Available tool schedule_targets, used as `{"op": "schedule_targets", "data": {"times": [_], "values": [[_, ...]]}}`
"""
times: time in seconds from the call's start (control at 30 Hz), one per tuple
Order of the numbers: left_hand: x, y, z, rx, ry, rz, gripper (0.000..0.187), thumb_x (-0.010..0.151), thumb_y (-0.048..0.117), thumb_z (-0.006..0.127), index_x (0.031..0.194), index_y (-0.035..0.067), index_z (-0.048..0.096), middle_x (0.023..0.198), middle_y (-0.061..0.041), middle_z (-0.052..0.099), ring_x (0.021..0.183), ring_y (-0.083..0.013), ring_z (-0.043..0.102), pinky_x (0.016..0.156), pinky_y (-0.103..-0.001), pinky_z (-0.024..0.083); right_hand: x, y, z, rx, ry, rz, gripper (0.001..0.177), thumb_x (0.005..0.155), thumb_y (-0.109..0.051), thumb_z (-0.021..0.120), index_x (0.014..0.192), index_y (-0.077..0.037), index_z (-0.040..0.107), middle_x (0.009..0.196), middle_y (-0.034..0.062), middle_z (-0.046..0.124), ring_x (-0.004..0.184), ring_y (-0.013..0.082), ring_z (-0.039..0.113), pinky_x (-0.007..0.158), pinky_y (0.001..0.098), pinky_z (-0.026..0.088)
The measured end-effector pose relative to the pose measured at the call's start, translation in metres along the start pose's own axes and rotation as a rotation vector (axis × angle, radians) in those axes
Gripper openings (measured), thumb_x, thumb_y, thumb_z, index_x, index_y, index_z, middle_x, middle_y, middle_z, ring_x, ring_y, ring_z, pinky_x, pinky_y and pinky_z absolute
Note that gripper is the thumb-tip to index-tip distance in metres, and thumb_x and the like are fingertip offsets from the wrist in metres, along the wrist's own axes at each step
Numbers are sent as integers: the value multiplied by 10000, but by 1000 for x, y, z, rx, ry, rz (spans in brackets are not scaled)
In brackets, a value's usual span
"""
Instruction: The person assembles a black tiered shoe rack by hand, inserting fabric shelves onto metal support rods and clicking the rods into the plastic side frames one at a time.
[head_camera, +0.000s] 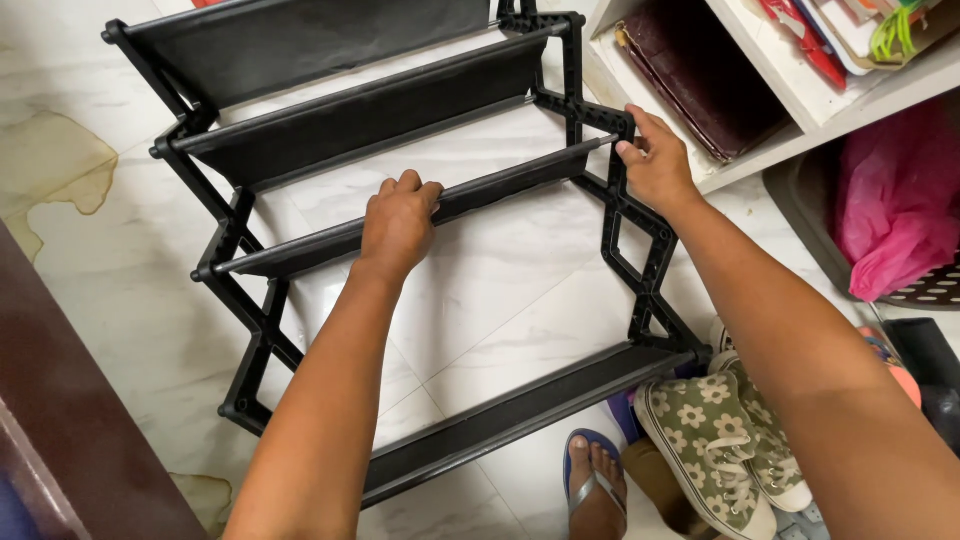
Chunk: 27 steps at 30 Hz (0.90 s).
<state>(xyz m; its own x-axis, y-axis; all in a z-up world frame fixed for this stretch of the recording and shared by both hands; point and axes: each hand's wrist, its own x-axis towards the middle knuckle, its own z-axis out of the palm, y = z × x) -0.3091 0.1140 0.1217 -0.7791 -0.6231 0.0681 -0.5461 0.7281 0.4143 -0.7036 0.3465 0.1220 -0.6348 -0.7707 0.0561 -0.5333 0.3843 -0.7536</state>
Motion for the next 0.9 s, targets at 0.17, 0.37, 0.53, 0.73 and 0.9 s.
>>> {"op": "schedule_targets", "data": {"times": [0.17,0.37,0.53,0.73,0.9], "values": [[3,-2,-1,-18,25,-21,265,1128,67,798,1351,143,919,1261,-85,788,1139,-353,713,1031,-509,602,-4,0,3,6,-4,-64,684,1203,-30,811,1854,-92,613,1757,100,708,1297,231,781,1139,358,652],[-1,-6,-1,-23,54,1,213,1158,116,809,1341,145,915,1262,-87,788,1138,-359,714,1038,-518,604,-4,0,4,-5,0,-97,670,1212,-22,800,1852,-77,612,1751,126,705,1337,251,786,1161,373,648],[-3,-6,-2,-36,67,6,204,1162,126,810,1335,143,917,1253,-86,791,1119,-361,715,1032,-515,611,-5,1,5,-39,2,-147,664,1216,-14,797,1851,-67,612,1738,152,701,1401,276,798,1187,379,645],[-6,-5,-7,-45,83,10,190,1161,137,821,1324,136,919,1234,-81,795,1115,-352,719,1032,-511,613,-7,-6,3,-70,-9,-131,648,1207,-5,790,1833,-84,641,1739,136,697,1438,286,765,1100,372,649],[-8,-4,-8,-47,76,-12,163,1180,140,820,1312,124,915,1215,-78,786,1109,-339,720,1042,-500,618,-9,-13,4,-74,-24,-62,641,1204,-14,775,1825,-104,643,1764,117,678,1293,263,781,1061,359,649]]}}
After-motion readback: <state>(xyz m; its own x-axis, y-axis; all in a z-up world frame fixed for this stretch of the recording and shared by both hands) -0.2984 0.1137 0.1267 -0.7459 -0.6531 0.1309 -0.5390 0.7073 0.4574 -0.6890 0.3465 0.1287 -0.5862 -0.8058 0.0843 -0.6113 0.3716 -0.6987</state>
